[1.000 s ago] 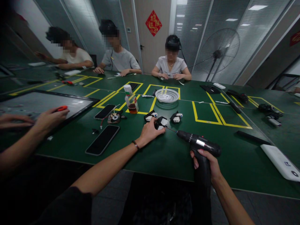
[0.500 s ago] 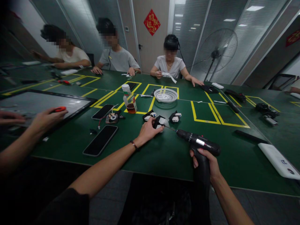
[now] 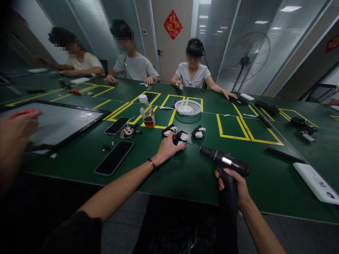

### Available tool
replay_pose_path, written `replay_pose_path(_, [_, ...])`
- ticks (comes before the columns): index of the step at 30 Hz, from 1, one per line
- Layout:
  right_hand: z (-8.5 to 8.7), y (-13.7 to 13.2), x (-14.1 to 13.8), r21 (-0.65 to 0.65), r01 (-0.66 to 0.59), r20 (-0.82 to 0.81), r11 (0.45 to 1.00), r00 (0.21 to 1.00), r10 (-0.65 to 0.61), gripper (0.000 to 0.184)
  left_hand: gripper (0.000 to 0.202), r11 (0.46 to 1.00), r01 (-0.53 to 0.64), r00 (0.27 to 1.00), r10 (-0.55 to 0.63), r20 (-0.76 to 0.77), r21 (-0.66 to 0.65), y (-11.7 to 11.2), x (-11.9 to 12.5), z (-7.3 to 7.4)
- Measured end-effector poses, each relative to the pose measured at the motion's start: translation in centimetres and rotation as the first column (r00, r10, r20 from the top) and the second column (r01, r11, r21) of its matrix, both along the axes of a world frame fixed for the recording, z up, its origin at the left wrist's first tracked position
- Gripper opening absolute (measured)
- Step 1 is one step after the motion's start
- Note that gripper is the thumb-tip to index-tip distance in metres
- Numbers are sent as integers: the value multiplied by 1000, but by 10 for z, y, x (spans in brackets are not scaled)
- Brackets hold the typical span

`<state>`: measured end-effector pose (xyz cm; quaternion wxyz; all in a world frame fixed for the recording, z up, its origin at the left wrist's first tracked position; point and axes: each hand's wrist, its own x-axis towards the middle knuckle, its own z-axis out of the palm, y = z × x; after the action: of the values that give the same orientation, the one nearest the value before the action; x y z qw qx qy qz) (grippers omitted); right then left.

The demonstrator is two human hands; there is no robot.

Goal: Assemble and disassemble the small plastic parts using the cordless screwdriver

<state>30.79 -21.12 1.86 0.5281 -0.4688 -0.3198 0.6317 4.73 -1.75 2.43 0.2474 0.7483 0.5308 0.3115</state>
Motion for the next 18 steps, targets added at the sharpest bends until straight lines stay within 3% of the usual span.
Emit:
replay_pose_path(13, [-1, 0, 1, -6, 17, -4, 1000, 1000, -17, 38, 63, 999, -3, 995, 7, 103, -41, 7, -2, -8])
replay_pose_path(16, [-2, 1, 3, -9, 28, -20, 1000, 999, -28, 37, 59, 984, 43, 964, 4, 266, -171, 14, -2, -12])
replay_pose_path(18, [-2, 1, 4, -7, 39, -31, 999, 999, -39, 37, 51, 941, 146, 905, -2, 426, -305, 18, -1, -14])
